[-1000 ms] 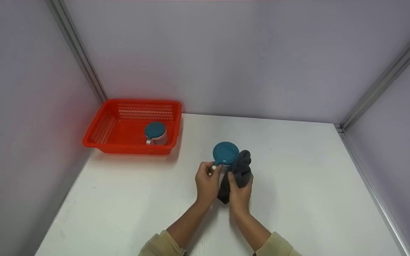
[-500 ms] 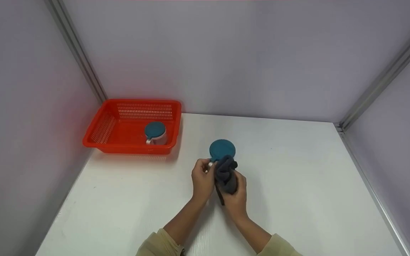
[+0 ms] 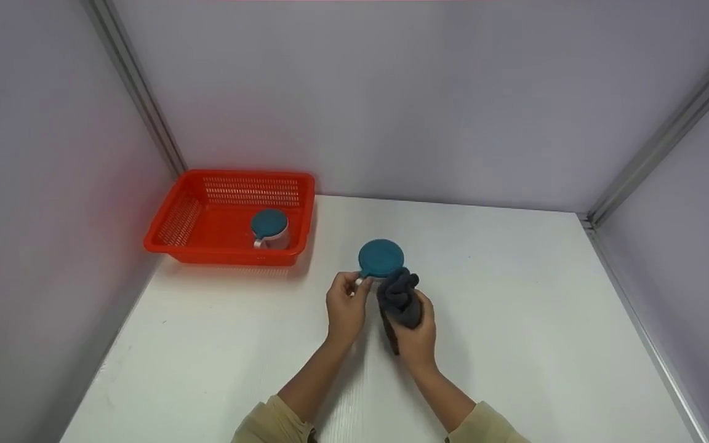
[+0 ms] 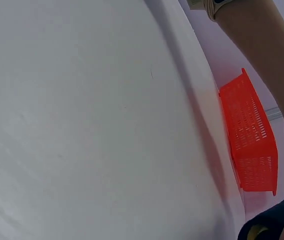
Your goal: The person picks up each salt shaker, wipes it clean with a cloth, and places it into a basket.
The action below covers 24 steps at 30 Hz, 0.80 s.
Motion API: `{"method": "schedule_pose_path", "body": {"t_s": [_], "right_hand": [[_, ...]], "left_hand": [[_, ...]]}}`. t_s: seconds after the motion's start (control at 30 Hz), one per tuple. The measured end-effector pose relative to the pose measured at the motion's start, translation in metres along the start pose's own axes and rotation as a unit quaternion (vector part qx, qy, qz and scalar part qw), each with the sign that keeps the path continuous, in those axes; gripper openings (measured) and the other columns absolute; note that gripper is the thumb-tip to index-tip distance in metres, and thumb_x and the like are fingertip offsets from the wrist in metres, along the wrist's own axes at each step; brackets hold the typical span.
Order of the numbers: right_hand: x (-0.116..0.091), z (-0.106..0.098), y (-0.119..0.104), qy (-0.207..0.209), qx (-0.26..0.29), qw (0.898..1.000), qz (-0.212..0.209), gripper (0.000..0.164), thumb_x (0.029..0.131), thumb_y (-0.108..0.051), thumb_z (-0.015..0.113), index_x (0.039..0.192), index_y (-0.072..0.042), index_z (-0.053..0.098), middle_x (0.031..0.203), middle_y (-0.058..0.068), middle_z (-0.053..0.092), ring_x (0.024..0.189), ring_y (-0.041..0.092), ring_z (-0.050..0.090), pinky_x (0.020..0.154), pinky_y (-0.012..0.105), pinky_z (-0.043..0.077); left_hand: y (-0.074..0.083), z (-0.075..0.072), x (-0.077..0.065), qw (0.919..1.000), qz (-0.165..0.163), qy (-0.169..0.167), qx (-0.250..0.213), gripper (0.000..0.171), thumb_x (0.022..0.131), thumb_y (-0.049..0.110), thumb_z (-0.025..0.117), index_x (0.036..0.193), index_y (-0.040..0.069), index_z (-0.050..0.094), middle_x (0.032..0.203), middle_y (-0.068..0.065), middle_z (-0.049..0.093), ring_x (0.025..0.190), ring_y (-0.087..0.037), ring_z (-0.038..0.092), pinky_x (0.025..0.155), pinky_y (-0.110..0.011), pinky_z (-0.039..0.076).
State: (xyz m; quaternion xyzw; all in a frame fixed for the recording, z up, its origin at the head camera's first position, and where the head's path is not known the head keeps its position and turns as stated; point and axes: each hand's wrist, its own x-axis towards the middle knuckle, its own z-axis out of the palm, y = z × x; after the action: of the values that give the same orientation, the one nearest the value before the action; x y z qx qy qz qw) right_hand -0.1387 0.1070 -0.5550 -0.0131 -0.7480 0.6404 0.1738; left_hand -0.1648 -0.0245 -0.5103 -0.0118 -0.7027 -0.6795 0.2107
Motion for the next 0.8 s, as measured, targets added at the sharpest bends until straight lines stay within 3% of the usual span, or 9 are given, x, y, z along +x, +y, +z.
{"method": "schedule_pose_path", "body": {"t_s": [0.2,0.3,0.4,0.53,0.63,0.8], "right_hand": [[0.015,-0.004,0.020,0.000,0.024,0.990,0.137,0.067,0.095,-0.034,0.065,0.151,-0.021,0.031,0.152,0.006,0.040,0.141,0.026,0.036,0.118,0.053,0.021],[0.021,-0.006,0.020,-0.008,0.074,0.975,0.207,0.072,0.097,-0.045,0.057,0.155,-0.023,0.021,0.155,0.006,0.035,0.140,0.026,0.034,0.118,0.050,0.023],[0.029,-0.009,0.018,-0.016,0.159,0.952,0.261,0.072,0.097,-0.052,0.050,0.155,-0.022,0.021,0.153,0.005,0.034,0.139,0.023,0.034,0.119,0.044,0.024],[0.041,-0.014,0.017,-0.022,0.273,0.915,0.297,0.063,0.098,-0.056,0.044,0.148,-0.020,0.033,0.149,0.002,0.038,0.137,0.020,0.034,0.119,0.039,0.023],[0.049,-0.019,0.017,-0.021,0.312,0.895,0.317,0.060,0.097,-0.057,0.043,0.145,-0.022,0.038,0.148,0.002,0.039,0.136,0.020,0.033,0.119,0.038,0.020],[0.058,-0.026,0.018,-0.040,0.303,0.894,0.328,0.058,0.096,-0.055,0.046,0.143,-0.021,0.041,0.146,0.002,0.039,0.135,0.020,0.033,0.119,0.040,0.018]], "left_hand": [[0.002,-0.002,-0.002,0.9994,-0.012,-0.025,-0.019,0.012,0.090,0.003,0.068,0.098,-0.004,0.061,0.082,-0.011,0.057,0.078,-0.014,0.049,0.063,-0.020,0.043],[0.002,-0.003,-0.004,0.9986,-0.026,-0.041,-0.019,0.012,0.090,0.004,0.069,0.098,-0.002,0.061,0.082,-0.007,0.056,0.079,-0.014,0.049,0.062,-0.018,0.042],[0.001,-0.004,-0.005,0.9973,-0.031,-0.062,-0.023,0.012,0.091,0.004,0.068,0.098,-0.001,0.061,0.082,-0.008,0.057,0.076,-0.012,0.050,0.061,-0.018,0.042],[-0.002,-0.005,-0.006,0.9935,-0.026,-0.104,-0.037,0.011,0.092,0.004,0.067,0.098,-0.001,0.061,0.084,-0.011,0.060,0.074,-0.010,0.051,0.060,-0.018,0.043],[-0.004,-0.006,-0.005,0.9895,-0.027,-0.136,-0.038,0.011,0.092,0.004,0.068,0.098,-0.001,0.061,0.085,-0.011,0.061,0.076,-0.011,0.051,0.062,-0.018,0.044],[-0.008,-0.014,-0.001,0.9821,-0.032,-0.183,-0.030,0.012,0.091,0.006,0.068,0.099,0.000,0.062,0.086,-0.010,0.062,0.079,-0.012,0.053,0.066,-0.018,0.047]]}}
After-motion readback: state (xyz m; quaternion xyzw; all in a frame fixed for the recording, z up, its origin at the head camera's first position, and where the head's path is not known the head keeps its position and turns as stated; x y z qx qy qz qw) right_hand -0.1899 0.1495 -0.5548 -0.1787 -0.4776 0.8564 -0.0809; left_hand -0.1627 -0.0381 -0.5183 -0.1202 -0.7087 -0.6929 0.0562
